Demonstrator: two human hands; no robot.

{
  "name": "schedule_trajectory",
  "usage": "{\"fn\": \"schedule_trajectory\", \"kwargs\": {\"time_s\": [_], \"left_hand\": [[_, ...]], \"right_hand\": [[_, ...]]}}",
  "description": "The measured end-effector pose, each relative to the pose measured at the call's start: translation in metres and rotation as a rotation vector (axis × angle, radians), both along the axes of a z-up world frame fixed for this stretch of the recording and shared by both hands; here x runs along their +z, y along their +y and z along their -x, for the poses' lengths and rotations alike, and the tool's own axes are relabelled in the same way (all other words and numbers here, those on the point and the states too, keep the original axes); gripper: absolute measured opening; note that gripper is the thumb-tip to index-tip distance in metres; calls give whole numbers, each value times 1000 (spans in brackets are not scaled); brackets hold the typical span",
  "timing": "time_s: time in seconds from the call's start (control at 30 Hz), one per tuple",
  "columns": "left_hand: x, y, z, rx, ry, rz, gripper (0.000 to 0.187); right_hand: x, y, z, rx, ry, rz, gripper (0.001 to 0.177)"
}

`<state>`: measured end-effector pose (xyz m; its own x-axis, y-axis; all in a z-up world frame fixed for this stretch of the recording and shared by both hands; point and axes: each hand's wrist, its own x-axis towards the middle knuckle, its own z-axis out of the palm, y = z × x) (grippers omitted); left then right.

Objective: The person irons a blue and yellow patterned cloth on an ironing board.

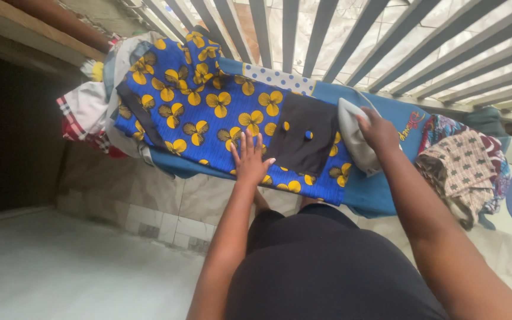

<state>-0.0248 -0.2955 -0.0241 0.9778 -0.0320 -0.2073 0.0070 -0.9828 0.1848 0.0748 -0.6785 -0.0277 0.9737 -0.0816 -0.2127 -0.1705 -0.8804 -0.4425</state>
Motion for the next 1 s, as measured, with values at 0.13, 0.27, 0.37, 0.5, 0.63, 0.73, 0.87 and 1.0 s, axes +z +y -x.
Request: {"fn": "schedule_trajectory", "kwargs": {"time_s": [0.13,0.27,0.37,0.5,0.63,0.73,0.87,1.0], "left_hand": [[8,4,8,15,-46,93,89],[8,17,30,49,-155,206,77],[12,27,56,123,-234,312,60],[28,35,87,349,-407,499,41],[30,43,114,588,-509,579,31],[16,48,121,879,-441,897,37],[-22,62,127,885,-446,964,40],[-37,73,116,955,-437,1387,54]], "right_hand": [[-40,-39,23,-57,-226,-15,45],[25,-46,40,-307,123,-202,47],[16,-67,54,-381,113,-325,46],[25,-79,63,-401,137,-330,46],[54,-66,63,-453,222,-225,48],[-47,-106,60,-117,-282,288,43],[2,-55,90,-64,-570,170,37],[-74,-38,112,27,-292,-92,42]]}}
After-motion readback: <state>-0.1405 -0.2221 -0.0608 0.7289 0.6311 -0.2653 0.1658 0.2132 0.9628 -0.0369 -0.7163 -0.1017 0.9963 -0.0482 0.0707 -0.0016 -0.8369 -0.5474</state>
